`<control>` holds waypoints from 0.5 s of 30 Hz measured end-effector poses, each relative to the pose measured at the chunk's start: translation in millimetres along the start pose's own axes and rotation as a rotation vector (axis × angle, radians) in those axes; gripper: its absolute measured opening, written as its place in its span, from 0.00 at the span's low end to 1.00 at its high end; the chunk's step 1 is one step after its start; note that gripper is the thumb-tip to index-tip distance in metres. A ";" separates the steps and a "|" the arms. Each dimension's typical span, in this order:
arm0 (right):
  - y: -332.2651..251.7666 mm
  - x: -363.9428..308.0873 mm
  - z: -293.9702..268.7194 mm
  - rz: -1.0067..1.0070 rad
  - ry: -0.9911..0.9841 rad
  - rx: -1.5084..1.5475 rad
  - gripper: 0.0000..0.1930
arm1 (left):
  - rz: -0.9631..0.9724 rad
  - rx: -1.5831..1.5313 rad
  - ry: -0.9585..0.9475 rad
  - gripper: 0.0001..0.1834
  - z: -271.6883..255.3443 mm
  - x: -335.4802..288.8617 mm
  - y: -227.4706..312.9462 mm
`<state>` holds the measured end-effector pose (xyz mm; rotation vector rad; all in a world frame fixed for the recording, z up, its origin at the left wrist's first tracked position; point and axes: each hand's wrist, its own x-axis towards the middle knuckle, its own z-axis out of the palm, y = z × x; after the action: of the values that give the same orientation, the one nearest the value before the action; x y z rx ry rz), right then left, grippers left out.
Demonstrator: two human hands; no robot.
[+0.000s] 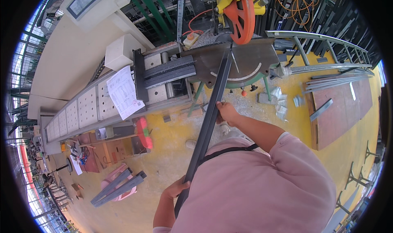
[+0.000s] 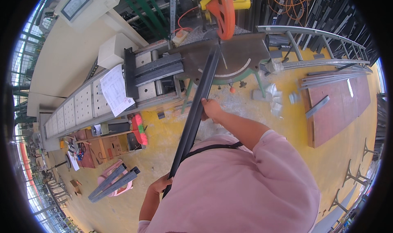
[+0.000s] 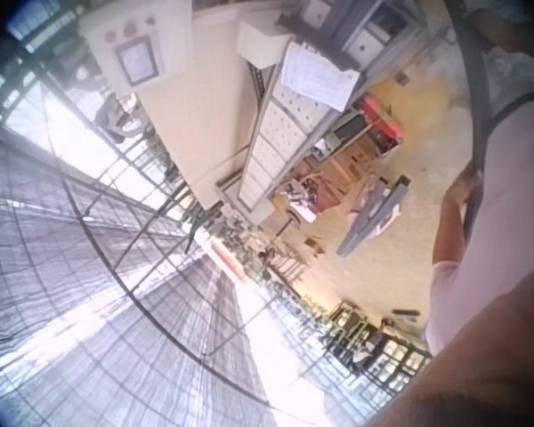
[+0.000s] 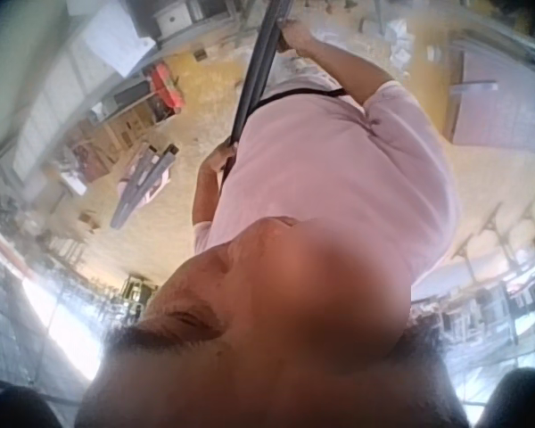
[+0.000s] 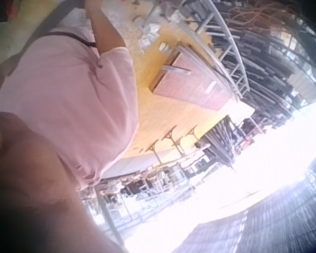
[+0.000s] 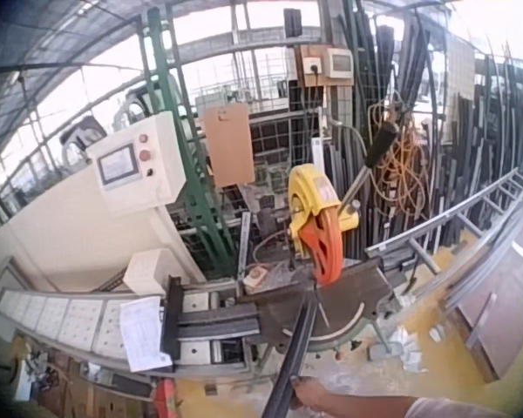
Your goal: The person carries metal extrusions, aligns one with a yellow miter saw to cut it, then moves the pieces to another station, feeds them into an industrial machine, and pulls a lever to process them.
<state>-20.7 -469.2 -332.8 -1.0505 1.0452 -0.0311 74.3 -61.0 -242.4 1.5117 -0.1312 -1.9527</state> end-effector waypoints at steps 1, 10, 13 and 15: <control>4.9 -17.4 8.9 0.051 -0.038 0.036 0.25 | 0.003 -0.006 -0.002 0.41 -1.9 3.5 -2.9; -27.0 -35.0 -25.1 -0.188 -0.291 -0.845 0.24 | -0.038 -0.041 0.002 0.35 10.4 7.8 36.3; -151.8 -110.4 -35.6 -0.522 0.065 -1.116 0.20 | -0.060 -0.006 0.025 0.34 6.1 15.5 40.7; -243.1 -160.6 -46.6 -0.727 0.256 -0.947 0.16 | -0.062 -0.003 0.036 0.34 4.0 23.6 40.5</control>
<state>-36.2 -556.6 -51.5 -2.3038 0.8420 -0.2859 85.4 -106.7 -242.3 1.5646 -0.0665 -1.9724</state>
